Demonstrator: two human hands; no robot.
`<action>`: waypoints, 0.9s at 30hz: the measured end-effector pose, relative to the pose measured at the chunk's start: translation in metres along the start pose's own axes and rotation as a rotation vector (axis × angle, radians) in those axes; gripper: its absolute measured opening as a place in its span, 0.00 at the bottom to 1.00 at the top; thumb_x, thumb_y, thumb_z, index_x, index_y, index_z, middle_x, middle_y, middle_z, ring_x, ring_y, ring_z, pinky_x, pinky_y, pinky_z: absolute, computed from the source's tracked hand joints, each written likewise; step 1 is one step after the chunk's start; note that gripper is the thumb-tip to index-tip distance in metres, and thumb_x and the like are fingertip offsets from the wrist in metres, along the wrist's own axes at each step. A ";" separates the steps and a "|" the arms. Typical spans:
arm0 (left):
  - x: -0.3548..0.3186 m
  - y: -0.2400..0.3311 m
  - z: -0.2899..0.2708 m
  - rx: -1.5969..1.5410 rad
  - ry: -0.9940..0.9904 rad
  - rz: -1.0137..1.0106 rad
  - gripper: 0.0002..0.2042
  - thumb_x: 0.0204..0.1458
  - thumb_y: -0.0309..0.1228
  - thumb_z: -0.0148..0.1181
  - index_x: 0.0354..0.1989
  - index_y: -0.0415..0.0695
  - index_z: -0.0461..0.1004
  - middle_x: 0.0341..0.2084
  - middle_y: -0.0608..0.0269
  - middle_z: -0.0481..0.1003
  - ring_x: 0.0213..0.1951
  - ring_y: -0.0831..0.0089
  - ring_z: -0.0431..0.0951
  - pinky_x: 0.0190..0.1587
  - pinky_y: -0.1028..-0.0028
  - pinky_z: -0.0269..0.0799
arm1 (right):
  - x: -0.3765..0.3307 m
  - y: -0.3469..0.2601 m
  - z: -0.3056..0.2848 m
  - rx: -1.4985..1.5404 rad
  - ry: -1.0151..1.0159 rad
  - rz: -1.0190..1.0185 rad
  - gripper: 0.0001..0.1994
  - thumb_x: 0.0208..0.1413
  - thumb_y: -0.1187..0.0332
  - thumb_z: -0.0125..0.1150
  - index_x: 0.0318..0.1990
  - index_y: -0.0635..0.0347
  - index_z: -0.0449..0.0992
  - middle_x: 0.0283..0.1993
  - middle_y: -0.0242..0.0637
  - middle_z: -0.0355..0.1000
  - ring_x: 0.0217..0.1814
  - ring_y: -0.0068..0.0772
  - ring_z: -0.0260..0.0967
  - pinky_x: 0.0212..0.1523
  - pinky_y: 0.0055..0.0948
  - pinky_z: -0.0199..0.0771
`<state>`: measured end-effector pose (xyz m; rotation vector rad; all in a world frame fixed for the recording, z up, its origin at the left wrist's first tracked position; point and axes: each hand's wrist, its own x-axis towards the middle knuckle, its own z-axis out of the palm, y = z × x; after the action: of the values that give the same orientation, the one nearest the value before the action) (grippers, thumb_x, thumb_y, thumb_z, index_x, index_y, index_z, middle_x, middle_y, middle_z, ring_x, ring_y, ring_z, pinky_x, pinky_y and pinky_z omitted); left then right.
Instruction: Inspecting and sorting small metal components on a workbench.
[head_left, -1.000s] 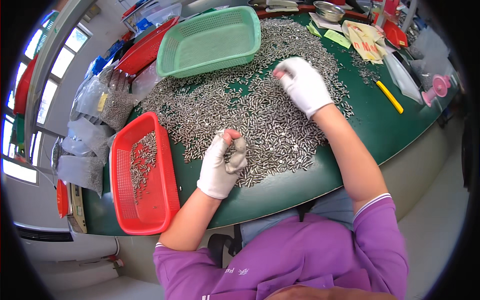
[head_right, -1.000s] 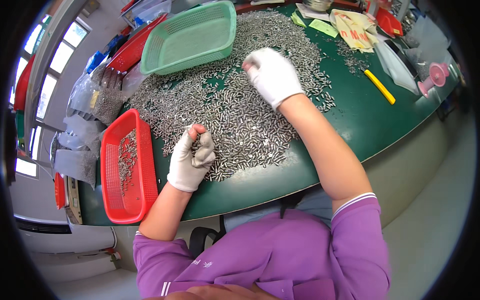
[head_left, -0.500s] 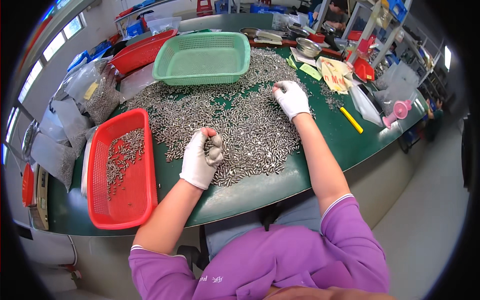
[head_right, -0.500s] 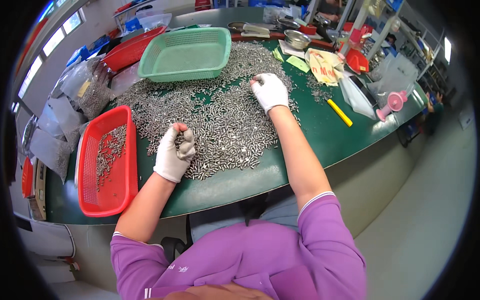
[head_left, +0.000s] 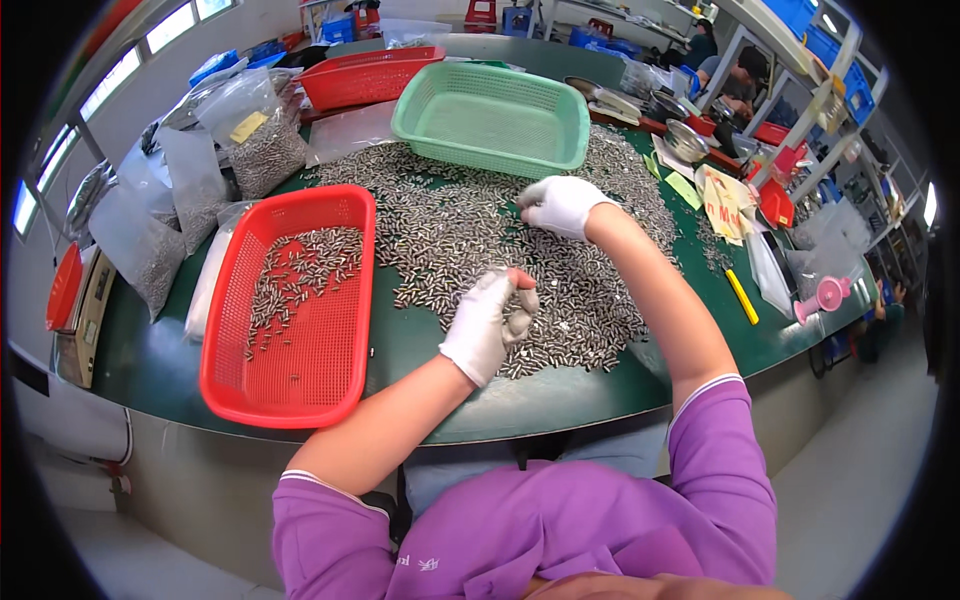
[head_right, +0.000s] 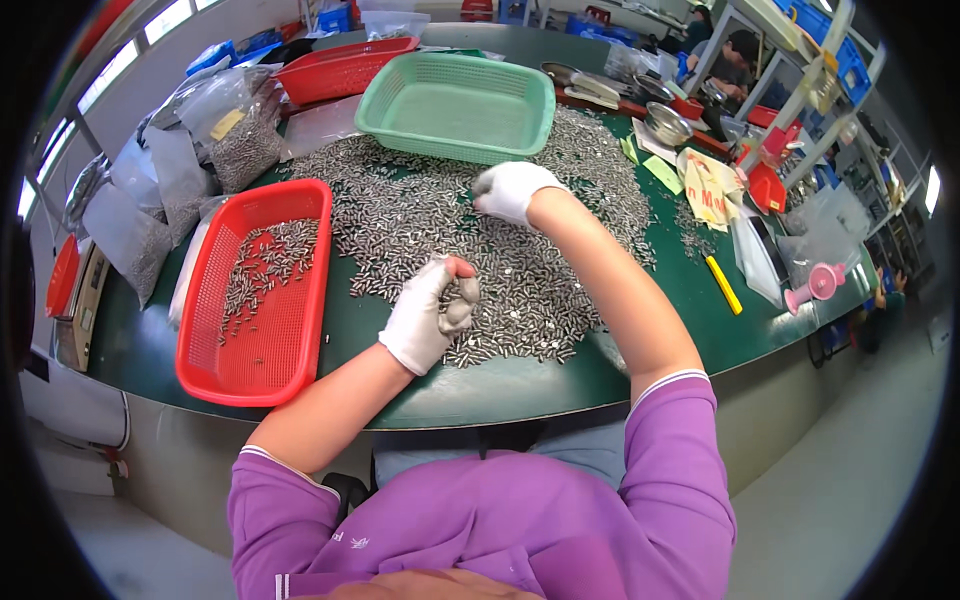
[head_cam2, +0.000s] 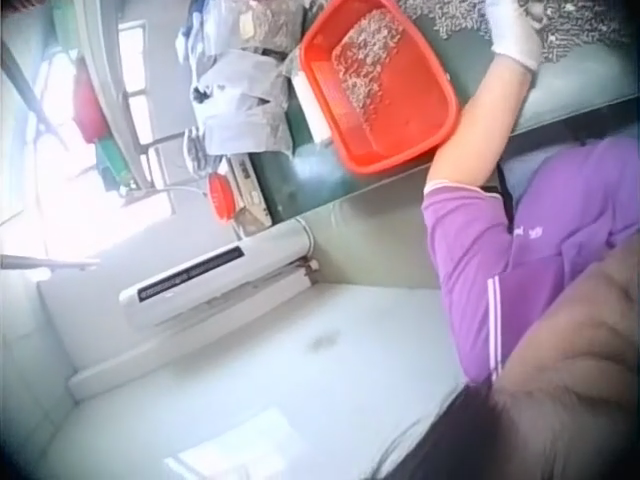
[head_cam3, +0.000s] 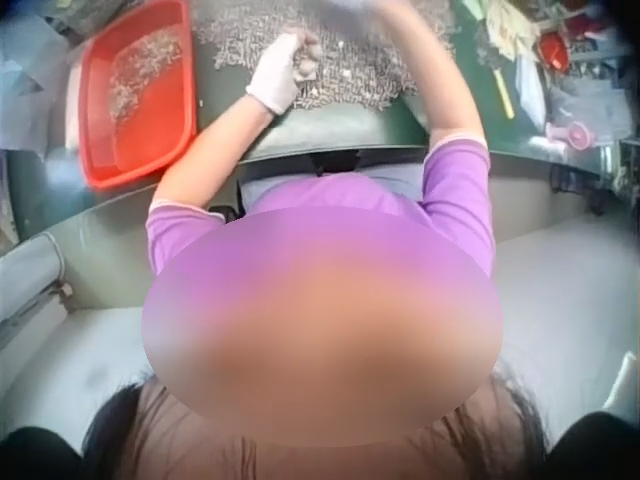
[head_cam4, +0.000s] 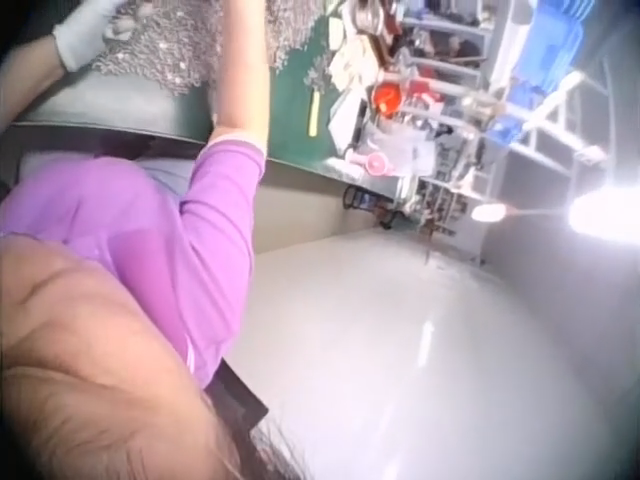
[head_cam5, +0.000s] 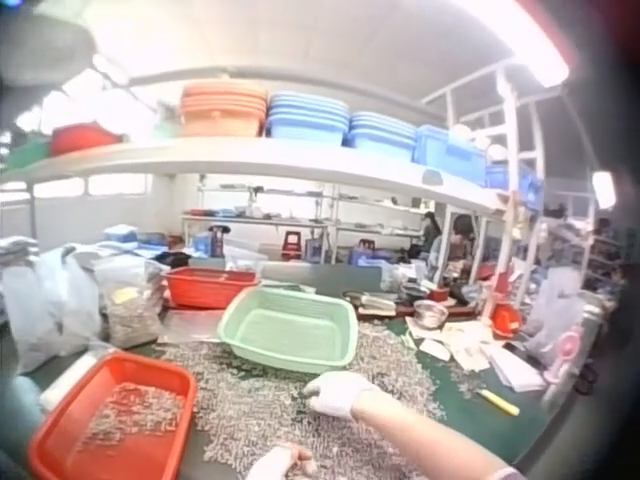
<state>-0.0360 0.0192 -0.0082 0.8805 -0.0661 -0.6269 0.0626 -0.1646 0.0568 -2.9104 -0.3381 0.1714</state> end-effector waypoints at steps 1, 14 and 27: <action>-0.002 0.000 -0.001 0.021 -0.017 0.010 0.10 0.61 0.40 0.46 0.36 0.48 0.67 0.25 0.68 0.67 0.18 0.83 0.59 0.20 0.82 0.55 | 0.012 -0.016 0.004 -0.015 0.077 -0.065 0.18 0.47 0.56 0.55 0.45 0.48 0.78 0.45 0.44 0.75 0.49 0.45 0.72 0.52 0.36 0.70; 0.003 0.003 0.001 -0.074 0.051 -0.027 0.09 0.61 0.38 0.46 0.36 0.47 0.67 0.25 0.66 0.66 0.17 0.82 0.57 0.20 0.82 0.52 | 0.078 -0.056 0.046 0.008 0.006 -0.486 0.13 0.45 0.55 0.58 0.37 0.47 0.79 0.44 0.38 0.73 0.47 0.44 0.71 0.46 0.40 0.72; 0.026 0.015 -0.022 -0.242 0.035 0.042 0.16 0.60 0.48 0.46 0.36 0.46 0.68 0.25 0.67 0.69 0.18 0.81 0.59 0.20 0.81 0.53 | -0.026 0.017 0.042 0.195 0.008 -0.557 0.11 0.49 0.65 0.58 0.38 0.58 0.77 0.39 0.41 0.73 0.44 0.44 0.71 0.46 0.36 0.70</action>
<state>-0.0006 0.0276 -0.0167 0.6547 0.0229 -0.5667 0.0354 -0.1788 0.0143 -2.5100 -1.0417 0.0953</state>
